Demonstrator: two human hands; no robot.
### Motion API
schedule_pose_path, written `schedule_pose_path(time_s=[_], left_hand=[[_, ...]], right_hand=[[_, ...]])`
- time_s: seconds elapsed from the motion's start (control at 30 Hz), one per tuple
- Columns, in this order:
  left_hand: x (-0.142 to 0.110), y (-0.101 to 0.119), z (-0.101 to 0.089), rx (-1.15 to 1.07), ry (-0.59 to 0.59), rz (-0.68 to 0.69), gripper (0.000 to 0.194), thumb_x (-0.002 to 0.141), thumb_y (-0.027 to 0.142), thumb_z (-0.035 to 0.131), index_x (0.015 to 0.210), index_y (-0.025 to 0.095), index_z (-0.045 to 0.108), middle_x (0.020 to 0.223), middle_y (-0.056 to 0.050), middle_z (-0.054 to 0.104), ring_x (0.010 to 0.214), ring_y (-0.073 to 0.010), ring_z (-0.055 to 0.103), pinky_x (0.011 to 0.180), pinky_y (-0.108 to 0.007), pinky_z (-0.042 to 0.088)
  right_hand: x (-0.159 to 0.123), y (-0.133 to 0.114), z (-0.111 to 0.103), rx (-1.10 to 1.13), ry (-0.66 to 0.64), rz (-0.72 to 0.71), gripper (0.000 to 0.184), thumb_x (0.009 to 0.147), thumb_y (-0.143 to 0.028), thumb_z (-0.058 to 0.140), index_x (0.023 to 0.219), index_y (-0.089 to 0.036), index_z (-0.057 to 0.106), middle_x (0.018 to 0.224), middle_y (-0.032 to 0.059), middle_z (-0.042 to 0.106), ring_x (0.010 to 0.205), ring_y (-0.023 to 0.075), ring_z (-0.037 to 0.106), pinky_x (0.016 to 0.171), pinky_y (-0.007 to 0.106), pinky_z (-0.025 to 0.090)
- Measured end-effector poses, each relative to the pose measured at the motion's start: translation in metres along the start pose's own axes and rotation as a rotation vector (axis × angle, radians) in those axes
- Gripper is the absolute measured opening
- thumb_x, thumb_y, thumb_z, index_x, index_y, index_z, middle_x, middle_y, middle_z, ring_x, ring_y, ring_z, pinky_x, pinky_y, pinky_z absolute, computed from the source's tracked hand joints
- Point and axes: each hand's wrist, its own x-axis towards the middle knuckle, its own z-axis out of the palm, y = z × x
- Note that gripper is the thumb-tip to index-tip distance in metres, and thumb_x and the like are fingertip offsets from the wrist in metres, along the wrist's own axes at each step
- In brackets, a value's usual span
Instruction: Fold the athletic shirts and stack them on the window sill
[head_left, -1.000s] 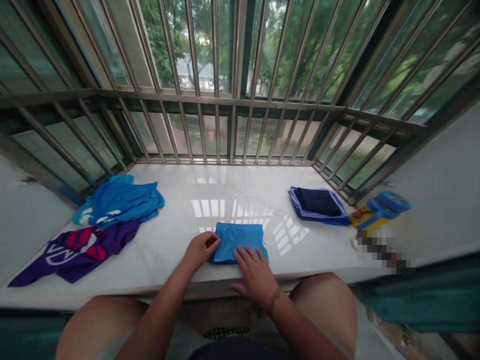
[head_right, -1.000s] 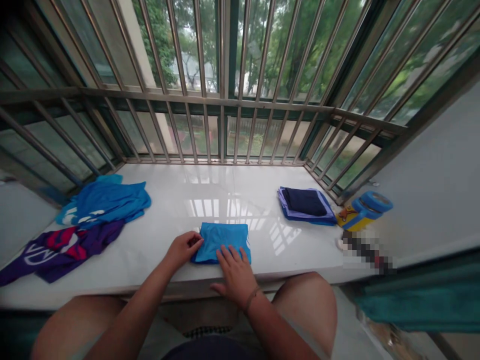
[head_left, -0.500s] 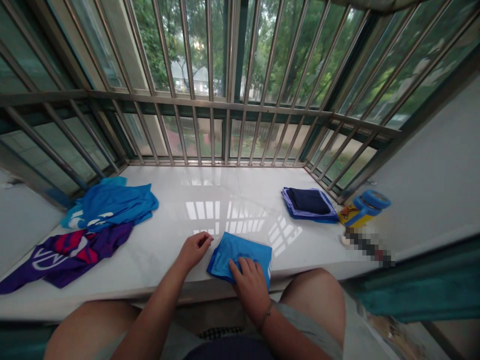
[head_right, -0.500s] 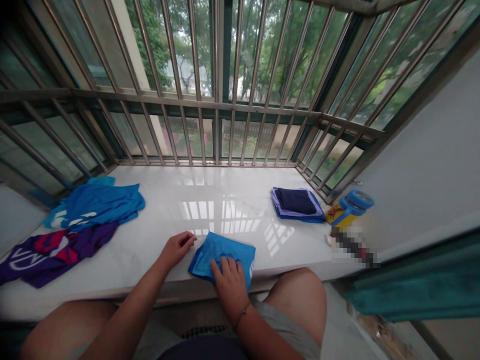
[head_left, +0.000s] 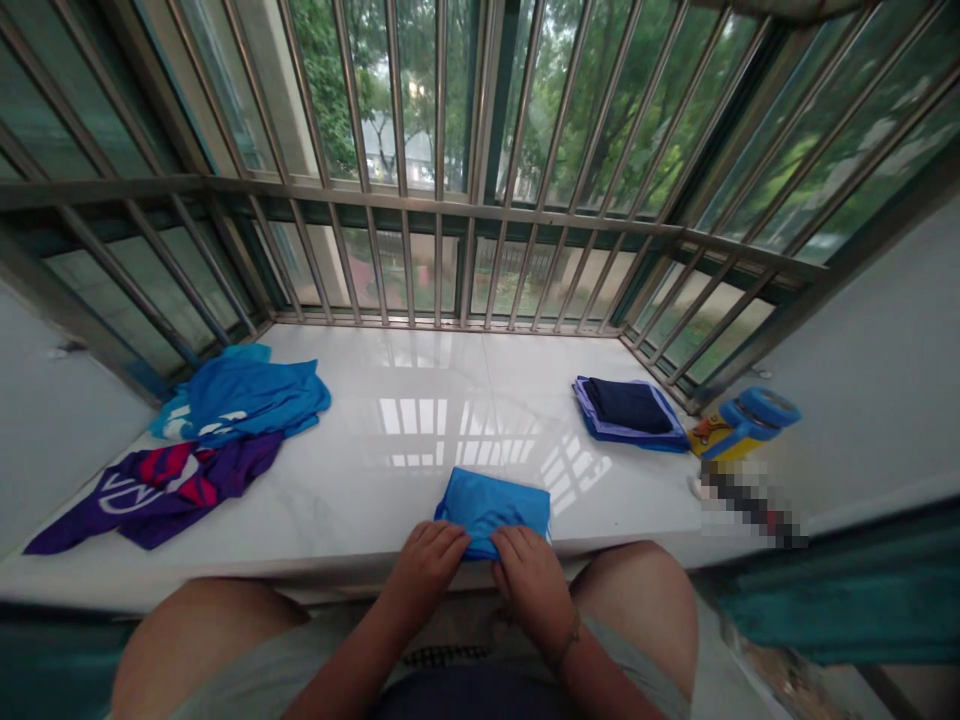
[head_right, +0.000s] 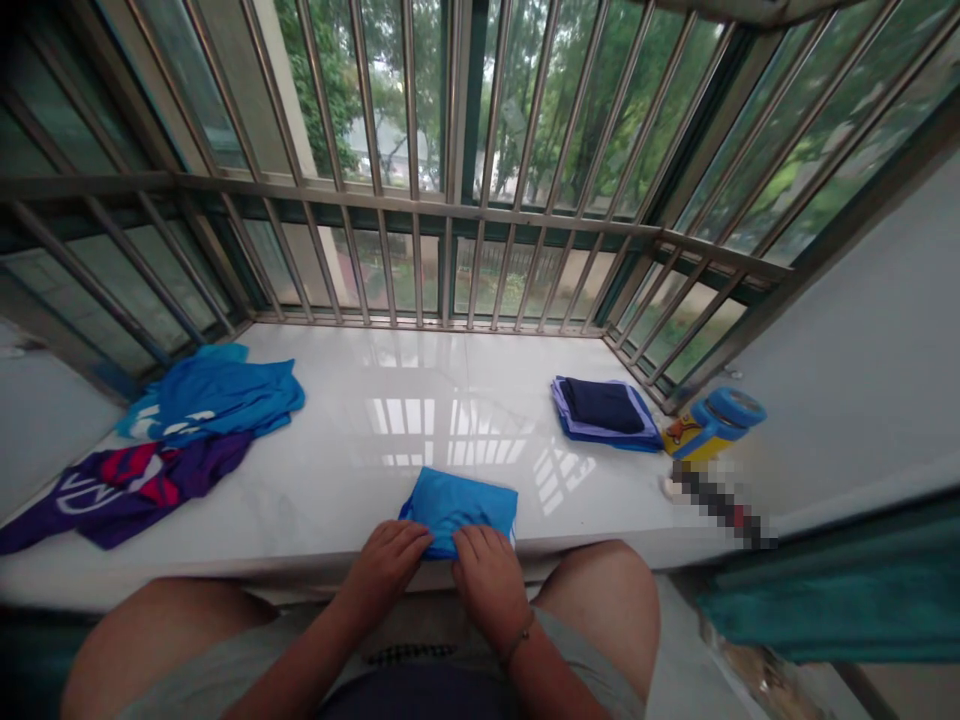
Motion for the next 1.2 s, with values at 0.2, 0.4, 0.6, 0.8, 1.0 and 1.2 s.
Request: schedule_pose_path(time_s=[0.2, 0.4, 0.6, 0.8, 1.0, 1.2], left_hand=[[0.022, 0.020, -0.026, -0.078, -0.046, 0.010, 0.035, 0.096, 0.009, 0.055, 0.118, 0.029, 0.074, 0.103, -0.010, 0.081, 0.093, -0.0280, 0.074, 0.088, -0.045, 0.057], [0.064, 0.018, -0.058, -0.199, -0.254, -0.077, 0.019, 0.096, 0.021, 0.062, 0.107, 0.029, 0.075, 0.098, -0.008, 0.080, 0.087, -0.0284, 0.074, 0.078, -0.038, 0.053], [0.230, 0.014, -0.086, -0.210, -0.242, -0.095, 0.012, 0.093, 0.034, 0.075, 0.085, 0.025, 0.076, 0.084, -0.012, 0.076, 0.083, -0.0303, 0.073, 0.078, -0.039, 0.052], [0.396, 0.059, -0.089, -0.142, 0.035, 0.000, 0.028, 0.104, 0.008, 0.051, 0.107, 0.016, 0.077, 0.108, -0.019, 0.076, 0.114, -0.0302, 0.066, 0.094, -0.043, 0.051], [0.416, 0.094, -0.016, -0.107, -0.199, 0.081, 0.038, 0.103, 0.006, 0.051, 0.138, 0.016, 0.064, 0.133, -0.017, 0.069, 0.131, -0.0285, 0.061, 0.104, -0.041, 0.055], [0.319, 0.076, 0.056, -0.143, -0.390, 0.048, 0.057, 0.096, 0.031, 0.073, 0.148, 0.015, 0.057, 0.144, -0.020, 0.067, 0.136, -0.0346, 0.064, 0.113, -0.050, 0.054]], right_hand=[[-0.004, 0.022, -0.041, -0.071, -0.080, -0.091, 0.034, 0.098, -0.011, 0.062, 0.128, -0.025, 0.070, 0.118, 0.0055, 0.080, 0.101, 0.0251, 0.074, 0.092, 0.039, 0.058], [0.012, 0.067, -0.098, -0.056, -0.266, -0.055, 0.041, 0.097, -0.007, 0.059, 0.131, -0.026, 0.071, 0.120, 0.0057, 0.080, 0.105, 0.0241, 0.073, 0.094, 0.037, 0.058], [0.087, 0.146, -0.167, -0.195, -0.191, 0.178, 0.038, 0.101, -0.013, 0.054, 0.133, -0.023, 0.072, 0.127, 0.0117, 0.077, 0.115, 0.0260, 0.069, 0.097, 0.036, 0.054], [0.153, 0.246, -0.235, -0.407, 0.141, 0.339, 0.034, 0.106, -0.017, 0.050, 0.133, -0.016, 0.072, 0.125, 0.0188, 0.074, 0.114, 0.0294, 0.065, 0.099, 0.042, 0.049], [0.134, 0.323, -0.228, -0.433, 0.055, 0.429, 0.043, 0.097, -0.009, 0.046, 0.129, -0.009, 0.075, 0.127, 0.0236, 0.074, 0.120, 0.0333, 0.065, 0.109, 0.048, 0.048], [0.052, 0.338, -0.142, -0.378, 0.003, 0.437, 0.048, 0.085, -0.012, 0.054, 0.129, -0.011, 0.074, 0.132, 0.0221, 0.074, 0.124, 0.0346, 0.069, 0.114, 0.053, 0.051]])
